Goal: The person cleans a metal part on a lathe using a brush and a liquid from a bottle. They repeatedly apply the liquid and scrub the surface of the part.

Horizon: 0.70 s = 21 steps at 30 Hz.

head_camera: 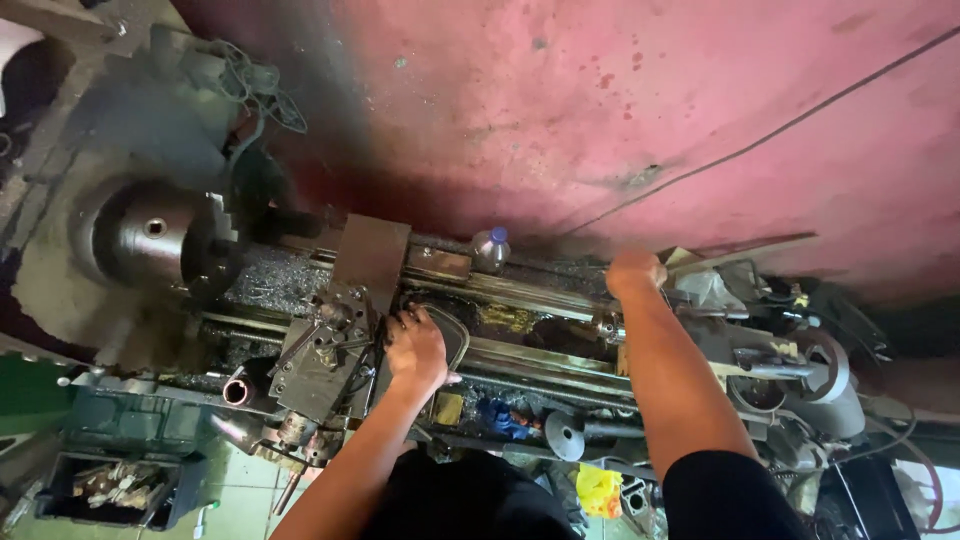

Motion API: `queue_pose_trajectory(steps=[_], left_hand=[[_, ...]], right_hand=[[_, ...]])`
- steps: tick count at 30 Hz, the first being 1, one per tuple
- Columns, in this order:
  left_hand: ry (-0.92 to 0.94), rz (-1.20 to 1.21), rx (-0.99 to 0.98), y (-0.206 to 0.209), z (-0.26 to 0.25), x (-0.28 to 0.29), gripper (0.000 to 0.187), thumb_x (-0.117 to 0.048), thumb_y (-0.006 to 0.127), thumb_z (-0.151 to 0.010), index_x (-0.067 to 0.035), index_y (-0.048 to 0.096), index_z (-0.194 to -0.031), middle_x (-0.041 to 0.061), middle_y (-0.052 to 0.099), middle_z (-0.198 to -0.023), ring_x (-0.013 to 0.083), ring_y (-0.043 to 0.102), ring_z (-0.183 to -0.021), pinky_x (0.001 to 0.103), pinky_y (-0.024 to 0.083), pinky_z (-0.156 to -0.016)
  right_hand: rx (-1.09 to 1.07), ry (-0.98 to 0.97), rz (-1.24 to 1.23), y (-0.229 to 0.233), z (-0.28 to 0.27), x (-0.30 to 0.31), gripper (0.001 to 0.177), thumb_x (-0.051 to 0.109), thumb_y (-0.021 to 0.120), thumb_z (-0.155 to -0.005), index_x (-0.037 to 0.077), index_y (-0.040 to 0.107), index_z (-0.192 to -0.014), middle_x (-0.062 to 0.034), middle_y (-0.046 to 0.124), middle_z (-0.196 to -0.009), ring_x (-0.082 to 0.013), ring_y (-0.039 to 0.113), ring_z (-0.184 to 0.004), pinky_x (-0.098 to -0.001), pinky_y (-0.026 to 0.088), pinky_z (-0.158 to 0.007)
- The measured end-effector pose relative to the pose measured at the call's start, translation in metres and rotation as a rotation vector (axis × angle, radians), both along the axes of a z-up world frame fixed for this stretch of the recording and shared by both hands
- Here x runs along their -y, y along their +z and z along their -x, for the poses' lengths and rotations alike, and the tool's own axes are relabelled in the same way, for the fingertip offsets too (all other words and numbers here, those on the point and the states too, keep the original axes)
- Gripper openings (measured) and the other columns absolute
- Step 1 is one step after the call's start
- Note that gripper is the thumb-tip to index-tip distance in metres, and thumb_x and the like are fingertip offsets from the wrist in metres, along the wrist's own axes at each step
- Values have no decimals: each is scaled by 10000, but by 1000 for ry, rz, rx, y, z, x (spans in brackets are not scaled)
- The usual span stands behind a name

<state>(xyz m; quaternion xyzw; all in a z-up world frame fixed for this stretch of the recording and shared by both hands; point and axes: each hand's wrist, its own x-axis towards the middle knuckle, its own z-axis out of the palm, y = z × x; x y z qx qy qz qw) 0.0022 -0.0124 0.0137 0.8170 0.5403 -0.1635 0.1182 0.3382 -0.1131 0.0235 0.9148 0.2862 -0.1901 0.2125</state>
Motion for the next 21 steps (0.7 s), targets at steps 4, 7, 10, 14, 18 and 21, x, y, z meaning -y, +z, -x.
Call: queue_pose_trajectory(steps=[4, 7, 10, 14, 18, 21], left_hand=[[17, -152, 8, -8, 1, 6, 1009, -392, 899, -702, -77, 421, -1533, 108, 550, -1417, 302, 479, -1345, 481, 586, -819], [-33, 1, -25, -17, 0, -3, 1143, -347, 945, -664, -57, 322, -1577, 160, 460, -1517, 352, 416, -1391, 547, 564, -873], [-74, 64, -53, -21, 2, -4, 1214, -324, 985, -627, -25, 288, -1576, 201, 432, -1525, 383, 399, -1405, 550, 552, -901], [-20, -11, -24, -35, -4, -3, 1284, -390, 1013, -540, -54, 324, -1571, 179, 468, -1512, 358, 419, -1390, 550, 549, -899], [-27, 39, -24, -49, -4, -15, 1340, -391, 1041, -517, -31, 297, -1573, 193, 465, -1482, 362, 432, -1352, 544, 550, -873], [-31, 81, -33, -56, 0, -12, 1458, -473, 1045, -473, -45, 232, -1606, 199, 390, -1580, 380, 372, -1431, 608, 524, -911]], right_hand=[[15, -38, 184, -73, -7, -29, 433, 216, 742, -913, -34, 733, -1267, -258, 701, -1265, -417, 671, -1199, -544, 568, -955], [-89, 131, -27, -59, 31, -64, 280, 144, 762, -817, 25, 812, -1066, -230, 773, -1096, -415, 725, -1110, -537, 601, -896], [-150, 181, -133, -54, 62, -90, 320, 203, 748, -816, 62, 802, -1098, -214, 773, -1090, -390, 738, -1076, -509, 618, -863], [-354, 116, -300, -30, 79, -96, 588, 317, 859, -794, -53, 711, -1226, -319, 695, -1230, -459, 658, -1206, -550, 569, -976], [-256, 58, -277, -16, 62, -57, 361, 173, 735, -886, 0, 752, -1202, -272, 725, -1210, -439, 687, -1181, -557, 593, -938], [-82, 71, -164, -27, 26, -35, 287, 178, 691, -910, 54, 792, -1148, -228, 757, -1112, -413, 737, -1066, -548, 621, -836]])
